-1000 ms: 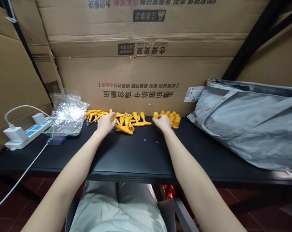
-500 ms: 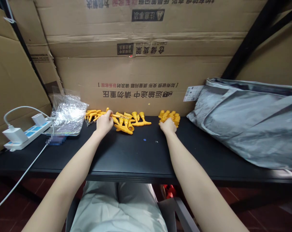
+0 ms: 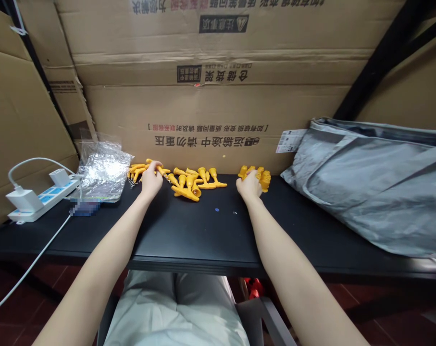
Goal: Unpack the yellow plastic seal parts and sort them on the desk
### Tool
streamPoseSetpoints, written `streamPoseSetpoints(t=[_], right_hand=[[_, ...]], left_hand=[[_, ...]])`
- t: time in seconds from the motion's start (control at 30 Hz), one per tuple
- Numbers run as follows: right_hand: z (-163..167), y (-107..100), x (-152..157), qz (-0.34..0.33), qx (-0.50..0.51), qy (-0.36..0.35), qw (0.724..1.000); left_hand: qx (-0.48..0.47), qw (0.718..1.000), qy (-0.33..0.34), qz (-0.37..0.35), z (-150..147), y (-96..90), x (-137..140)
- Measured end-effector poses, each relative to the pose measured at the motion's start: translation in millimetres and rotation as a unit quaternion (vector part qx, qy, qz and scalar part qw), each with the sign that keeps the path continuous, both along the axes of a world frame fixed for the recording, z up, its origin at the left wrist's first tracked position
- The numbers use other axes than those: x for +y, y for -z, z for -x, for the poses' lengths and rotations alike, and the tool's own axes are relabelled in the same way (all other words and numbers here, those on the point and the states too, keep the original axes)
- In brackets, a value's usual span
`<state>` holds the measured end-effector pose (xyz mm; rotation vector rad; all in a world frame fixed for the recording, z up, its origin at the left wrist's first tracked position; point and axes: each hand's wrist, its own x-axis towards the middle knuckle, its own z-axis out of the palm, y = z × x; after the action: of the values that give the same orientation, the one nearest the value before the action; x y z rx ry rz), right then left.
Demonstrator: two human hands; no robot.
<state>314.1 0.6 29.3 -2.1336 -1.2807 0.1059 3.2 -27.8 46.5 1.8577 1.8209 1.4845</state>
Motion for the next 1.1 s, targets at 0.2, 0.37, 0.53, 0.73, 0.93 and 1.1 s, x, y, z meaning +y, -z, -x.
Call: streamPoseSetpoints(t=[0.2, 0.37, 0.53, 0.73, 0.93, 1.1], right_hand=[[19, 0, -5, -0.003, -0.058, -0.069, 0.996], [27, -2, -7, 0.017, -0.086, -0.089, 0.992], [27, 1, -6, 0.022, -0.099, -0.092, 0.991], [26, 4, -3, 0.022, -0.106, -0.096, 0.989], [27, 6, -1, 0.019, -0.112, -0.106, 0.988], [29, 5, -1, 0.019, -0.114, -0.117, 0.986]], left_hand=[[-0.224, 0.974, 0.043, 0.003, 8, 2.0, 18], [-0.048, 0.999, 0.002, 0.02, 21, 5.0, 36], [0.127, 0.991, -0.027, 0.027, 36, 9.7, 60], [0.202, 0.97, -0.081, 0.11, 42, 24.4, 84], [0.173, 0.963, -0.136, 0.156, 35, 30.1, 93], [0.213, 0.956, -0.136, 0.151, 34, 23.8, 91]])
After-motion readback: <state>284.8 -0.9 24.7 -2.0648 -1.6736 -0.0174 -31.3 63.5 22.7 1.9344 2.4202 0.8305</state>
